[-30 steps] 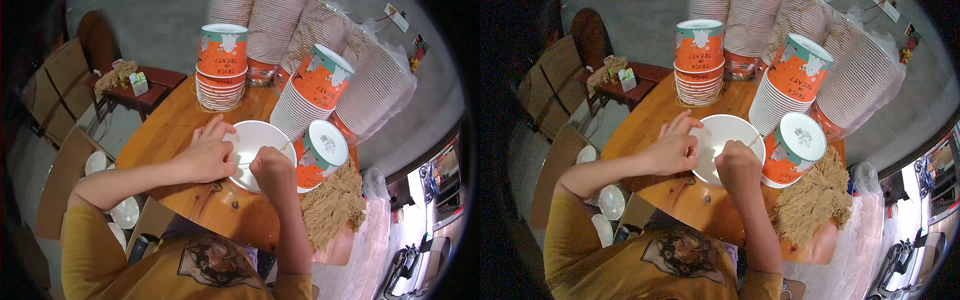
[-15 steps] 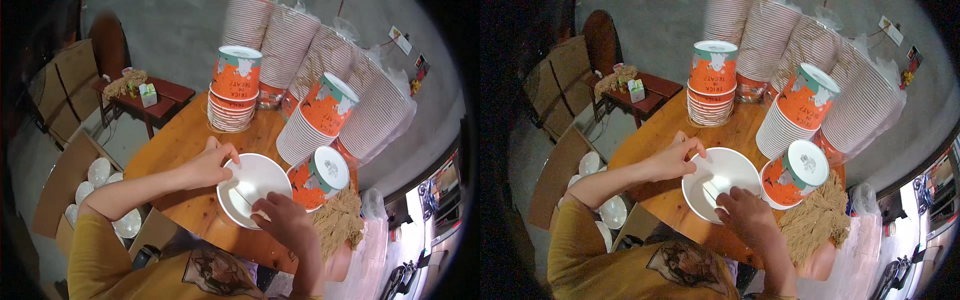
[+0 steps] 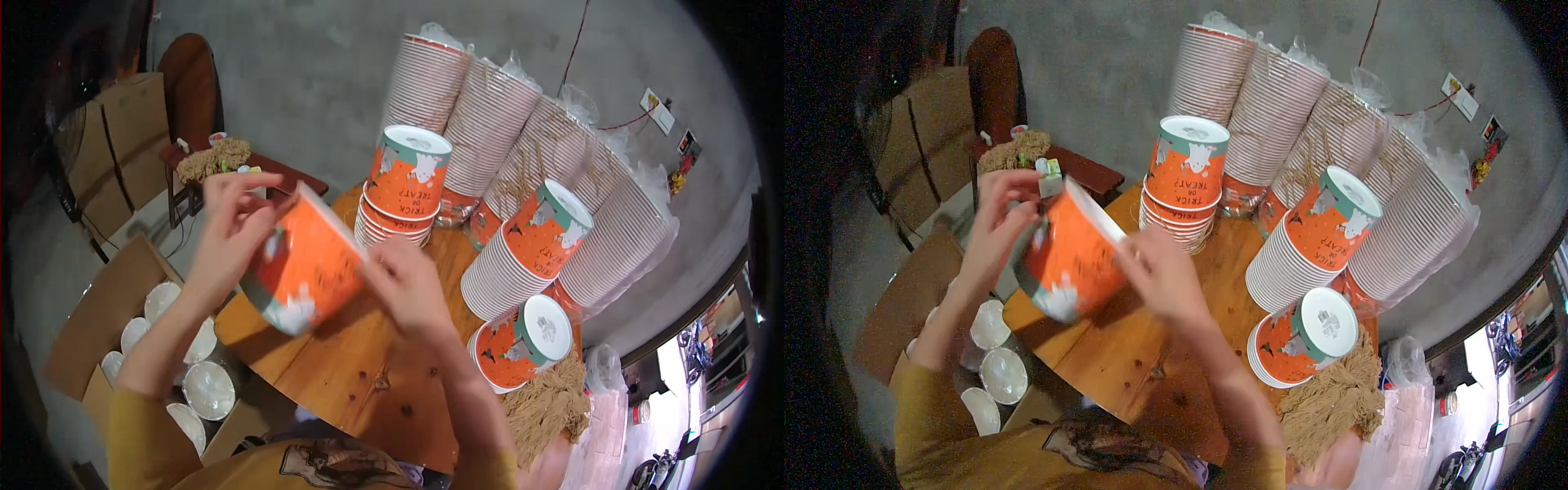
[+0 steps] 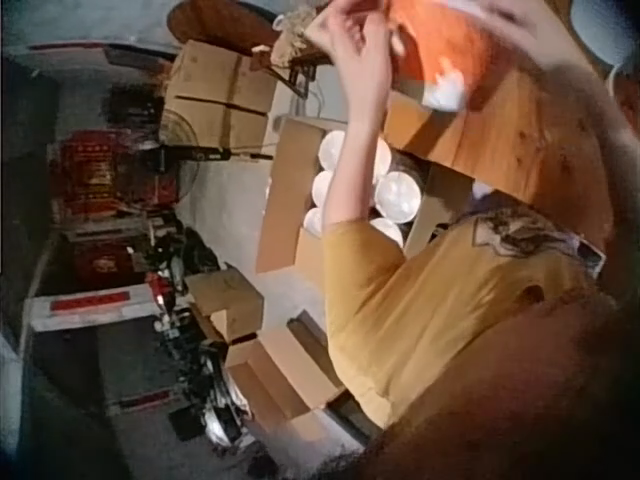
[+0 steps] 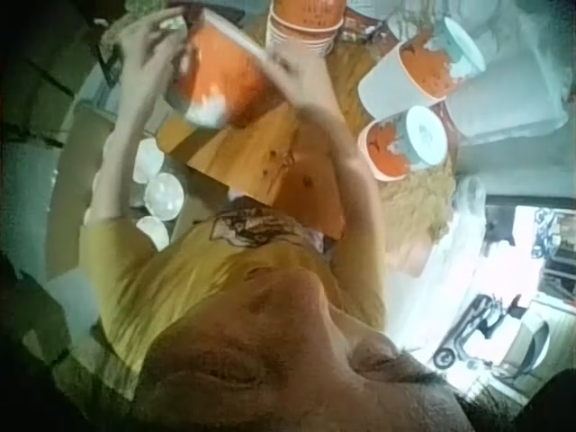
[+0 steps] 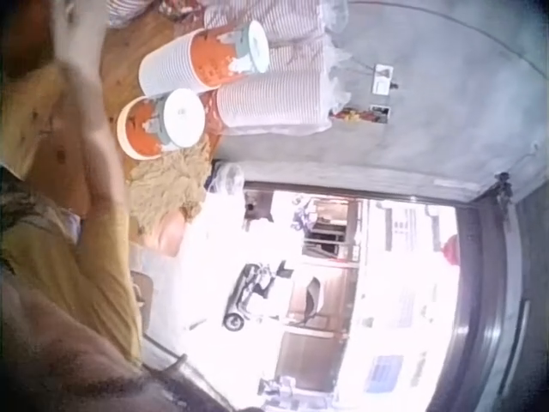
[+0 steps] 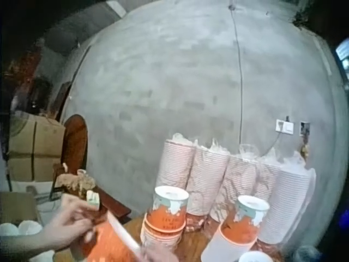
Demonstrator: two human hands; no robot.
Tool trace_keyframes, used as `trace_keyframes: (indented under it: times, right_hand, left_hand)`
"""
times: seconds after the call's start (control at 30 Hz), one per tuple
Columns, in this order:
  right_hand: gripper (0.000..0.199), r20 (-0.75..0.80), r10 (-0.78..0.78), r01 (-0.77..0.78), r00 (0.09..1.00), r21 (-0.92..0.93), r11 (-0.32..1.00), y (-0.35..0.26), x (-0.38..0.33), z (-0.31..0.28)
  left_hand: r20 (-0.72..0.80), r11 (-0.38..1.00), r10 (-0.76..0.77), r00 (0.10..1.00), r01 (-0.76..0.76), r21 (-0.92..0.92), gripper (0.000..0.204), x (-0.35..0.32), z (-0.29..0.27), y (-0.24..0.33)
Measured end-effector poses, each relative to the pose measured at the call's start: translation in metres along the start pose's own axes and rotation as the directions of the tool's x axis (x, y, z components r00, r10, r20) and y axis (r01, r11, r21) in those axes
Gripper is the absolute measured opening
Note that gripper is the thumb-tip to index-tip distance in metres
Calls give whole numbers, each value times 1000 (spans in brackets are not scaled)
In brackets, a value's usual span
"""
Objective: Attaching elastic strings to paper trick-or-treat buckets using a threading needle.
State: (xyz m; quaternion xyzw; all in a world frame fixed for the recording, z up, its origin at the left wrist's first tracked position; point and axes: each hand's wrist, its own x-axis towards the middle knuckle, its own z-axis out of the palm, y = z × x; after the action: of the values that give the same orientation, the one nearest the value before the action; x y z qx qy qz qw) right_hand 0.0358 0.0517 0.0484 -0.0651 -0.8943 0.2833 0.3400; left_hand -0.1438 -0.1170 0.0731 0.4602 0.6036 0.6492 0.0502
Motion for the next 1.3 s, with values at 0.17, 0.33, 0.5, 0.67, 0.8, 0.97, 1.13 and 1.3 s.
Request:
trace_keyframes:
  times: [0.17,0.33,0.5,0.67,0.8,0.97,1.13,1.3]
  right_hand:
    - [12,-162,359,-171,919,656,735,76,88,-12]
    - [12,-266,546,42,795,921,387,151,109,-22]
    - [9,-130,712,0,690,984,180,205,66,4]
    - [10,-13,795,-52,606,997,56,220,28,23]
    - [18,-31,786,-335,617,894,298,231,9,11]
    - [17,-395,606,-563,690,233,793,213,-32,15]
    - [29,-335,138,-318,932,-573,756,62,-74,-53]
    - [26,-441,169,-467,881,-762,449,43,-157,-119]
  left_hand:
    - [-129,981,178,975,-166,104,23,-50,-12,-14]
    - [-38,982,-92,995,97,159,17,-78,-17,-53]
    - [29,974,-226,974,226,10,11,-97,-4,-100]
    - [155,968,-249,956,240,74,9,-103,23,-109]
    - [216,970,-239,947,240,21,7,-108,40,-104]
    - [239,955,-278,931,295,-41,6,-121,59,-107]
    - [290,930,-327,899,360,-69,6,-142,67,-118]
    - [467,974,-110,877,190,-127,9,-154,116,-101]
